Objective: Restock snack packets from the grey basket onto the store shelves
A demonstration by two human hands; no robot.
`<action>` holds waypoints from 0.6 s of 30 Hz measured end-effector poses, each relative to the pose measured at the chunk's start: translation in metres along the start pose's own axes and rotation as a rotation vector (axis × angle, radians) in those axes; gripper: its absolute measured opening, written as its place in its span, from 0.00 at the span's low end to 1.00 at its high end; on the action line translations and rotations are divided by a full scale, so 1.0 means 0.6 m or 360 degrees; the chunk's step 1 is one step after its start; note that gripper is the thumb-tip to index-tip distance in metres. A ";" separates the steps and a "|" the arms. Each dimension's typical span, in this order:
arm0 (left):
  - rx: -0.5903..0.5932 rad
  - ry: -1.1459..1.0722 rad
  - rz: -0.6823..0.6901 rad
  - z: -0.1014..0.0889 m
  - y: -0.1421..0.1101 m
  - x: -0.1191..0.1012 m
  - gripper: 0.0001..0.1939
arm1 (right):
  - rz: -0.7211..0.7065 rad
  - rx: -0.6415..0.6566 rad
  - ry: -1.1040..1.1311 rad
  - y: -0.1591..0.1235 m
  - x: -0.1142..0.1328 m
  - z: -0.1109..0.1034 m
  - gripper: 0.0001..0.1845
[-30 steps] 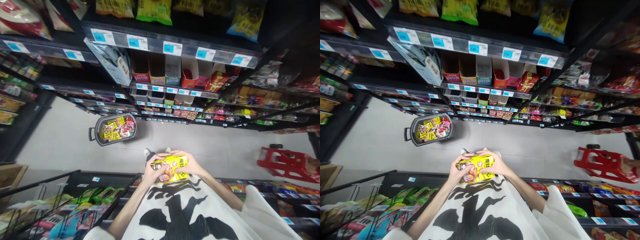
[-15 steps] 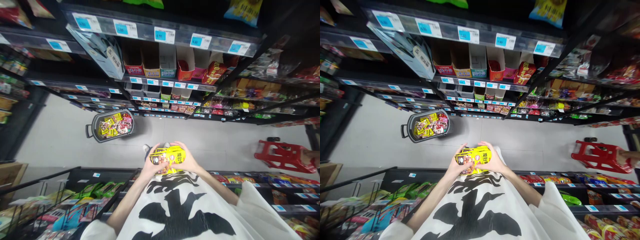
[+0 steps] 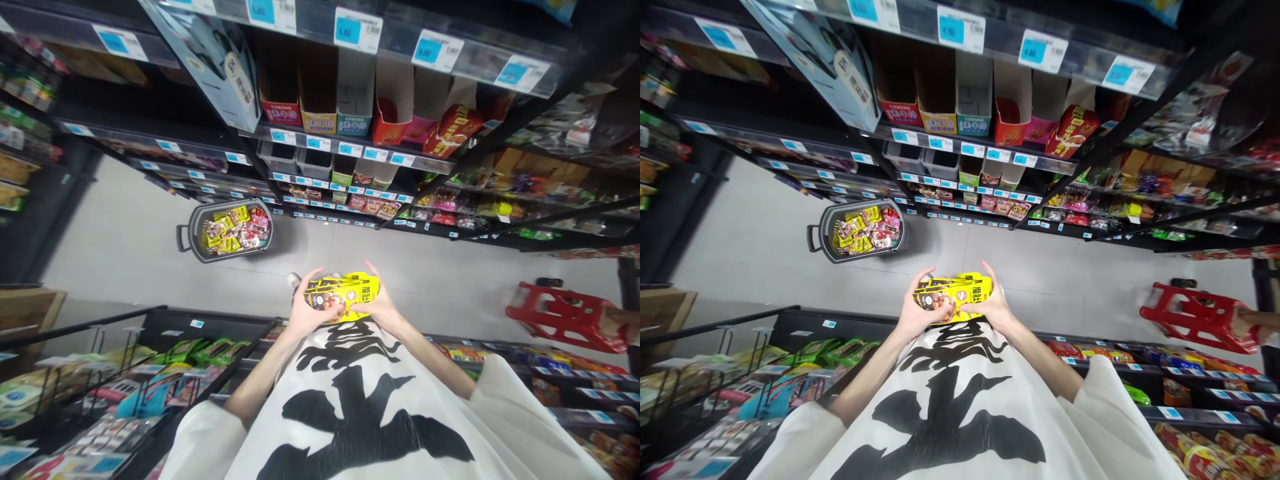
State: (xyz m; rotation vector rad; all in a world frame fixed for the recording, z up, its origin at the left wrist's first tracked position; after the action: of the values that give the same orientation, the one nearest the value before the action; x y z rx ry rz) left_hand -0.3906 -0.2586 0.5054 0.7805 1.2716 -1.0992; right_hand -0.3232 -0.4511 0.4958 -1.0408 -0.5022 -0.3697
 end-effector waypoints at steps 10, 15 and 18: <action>0.0380 -0.0073 0.0108 -0.024 -0.009 0.027 0.33 | -0.0126 0.0054 -0.0621 0.003 0.018 0.008 0.40; 0.0382 -0.0134 0.0126 -0.034 -0.007 0.028 0.29 | -0.0168 -0.0033 -0.0637 0.014 0.005 0.030 0.53; 0.0399 -0.0128 0.0151 -0.043 -0.003 0.022 0.27 | -0.0067 -0.0016 -0.0476 0.022 -0.008 0.042 0.56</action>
State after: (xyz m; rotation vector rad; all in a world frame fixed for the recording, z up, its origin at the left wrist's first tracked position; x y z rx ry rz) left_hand -0.4016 -0.2378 0.4883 0.9642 1.0306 -1.2146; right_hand -0.3259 -0.4227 0.4941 -1.1026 -0.7917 -0.2546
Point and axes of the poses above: each hand's wrist, its own y-axis towards the middle knuckle, its own z-axis out of the palm, x = y × z, the point moved 2 cm from there along y, towards the middle knuckle, and after that the axes turned 15 degrees about z, right-handed, at the moved point
